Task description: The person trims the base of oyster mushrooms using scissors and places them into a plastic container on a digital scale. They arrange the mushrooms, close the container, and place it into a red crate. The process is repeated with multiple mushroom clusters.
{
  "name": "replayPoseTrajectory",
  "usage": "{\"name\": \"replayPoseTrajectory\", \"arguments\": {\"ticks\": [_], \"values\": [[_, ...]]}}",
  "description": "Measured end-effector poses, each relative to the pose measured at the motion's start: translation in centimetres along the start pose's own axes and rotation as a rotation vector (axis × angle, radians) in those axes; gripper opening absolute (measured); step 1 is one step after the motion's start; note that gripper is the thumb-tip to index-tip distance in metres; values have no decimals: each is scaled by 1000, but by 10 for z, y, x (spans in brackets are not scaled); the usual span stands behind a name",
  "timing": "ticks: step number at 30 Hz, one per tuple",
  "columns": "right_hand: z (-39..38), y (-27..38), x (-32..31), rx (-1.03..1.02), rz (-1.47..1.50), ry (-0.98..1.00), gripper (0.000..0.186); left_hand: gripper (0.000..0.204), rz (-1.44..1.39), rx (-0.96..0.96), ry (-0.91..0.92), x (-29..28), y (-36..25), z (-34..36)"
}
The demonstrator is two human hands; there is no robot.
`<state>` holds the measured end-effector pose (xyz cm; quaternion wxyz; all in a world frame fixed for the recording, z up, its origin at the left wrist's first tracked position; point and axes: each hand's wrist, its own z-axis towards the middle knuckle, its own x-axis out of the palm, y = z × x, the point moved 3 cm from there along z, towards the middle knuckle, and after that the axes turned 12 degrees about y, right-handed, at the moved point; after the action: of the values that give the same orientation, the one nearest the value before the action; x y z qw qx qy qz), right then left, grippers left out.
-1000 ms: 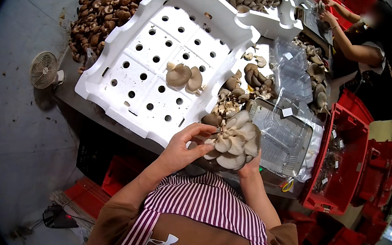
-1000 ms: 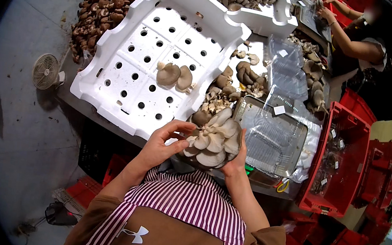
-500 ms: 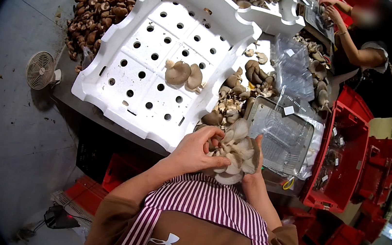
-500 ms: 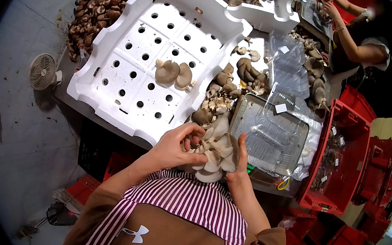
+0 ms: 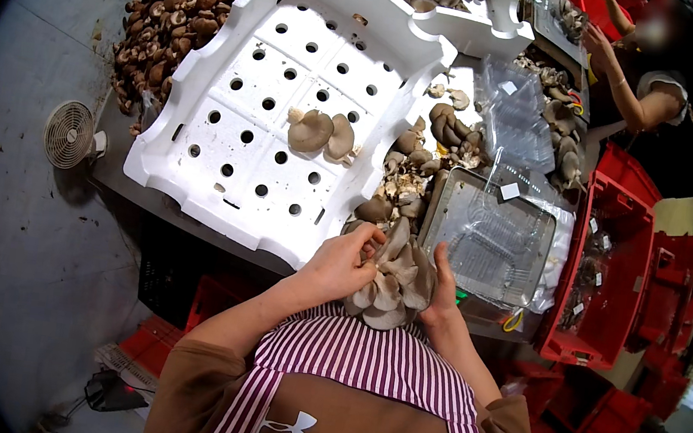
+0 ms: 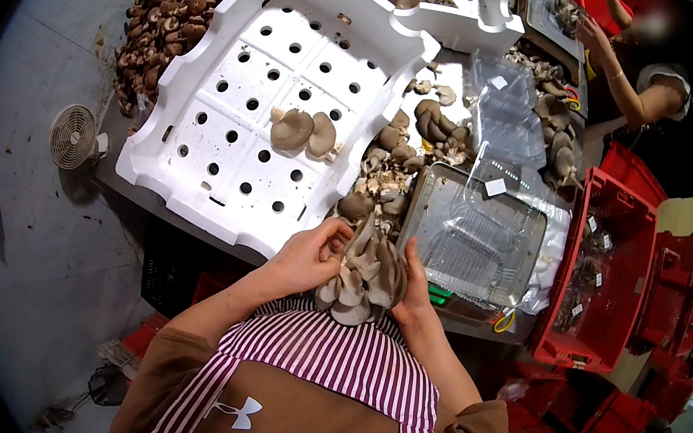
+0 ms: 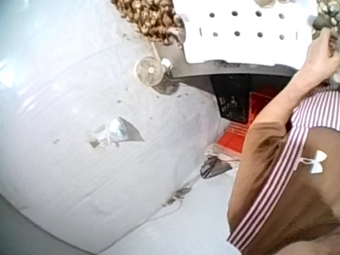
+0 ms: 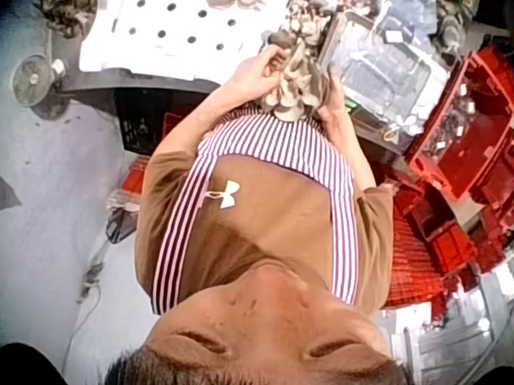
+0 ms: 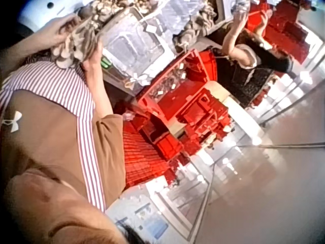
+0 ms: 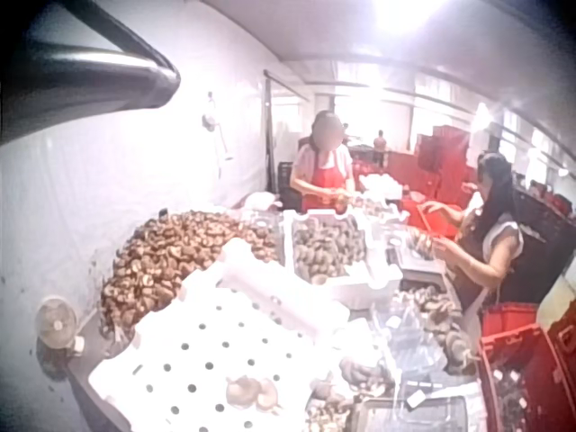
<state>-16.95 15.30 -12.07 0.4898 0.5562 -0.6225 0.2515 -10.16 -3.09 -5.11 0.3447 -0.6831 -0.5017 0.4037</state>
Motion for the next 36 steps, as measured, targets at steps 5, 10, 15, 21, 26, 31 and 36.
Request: {"name": "replayPoseTrajectory", "arguments": {"ticks": [5, 10, 15, 21, 26, 31, 36], "values": [[-2, 2, 17, 14, -66, -73, 75, 47, -251, -59, 108, -4, 5, 3], [2, -2, 5, 21, -20, -60, 72, 43, -475, -60, 168, -3, 30, 12], [7, -2, 3, 36, 5, -22, 70, 29, -410, -70, 64, 4, 34, 14], [6, -2, 2, 12, -1, -43, 66, 18, -736, -107, -8, 13, 37, 10], [7, -4, 2, 22, -7, -37, 64, 16, -831, -68, -121, 25, 43, 10], [7, -1, 6, 31, -26, -109, 62, 18, -962, -70, -141, 27, 38, 5], [7, 0, 2, 28, -14, -100, 61, 21, -813, -68, -56, 20, 40, 3]]}}
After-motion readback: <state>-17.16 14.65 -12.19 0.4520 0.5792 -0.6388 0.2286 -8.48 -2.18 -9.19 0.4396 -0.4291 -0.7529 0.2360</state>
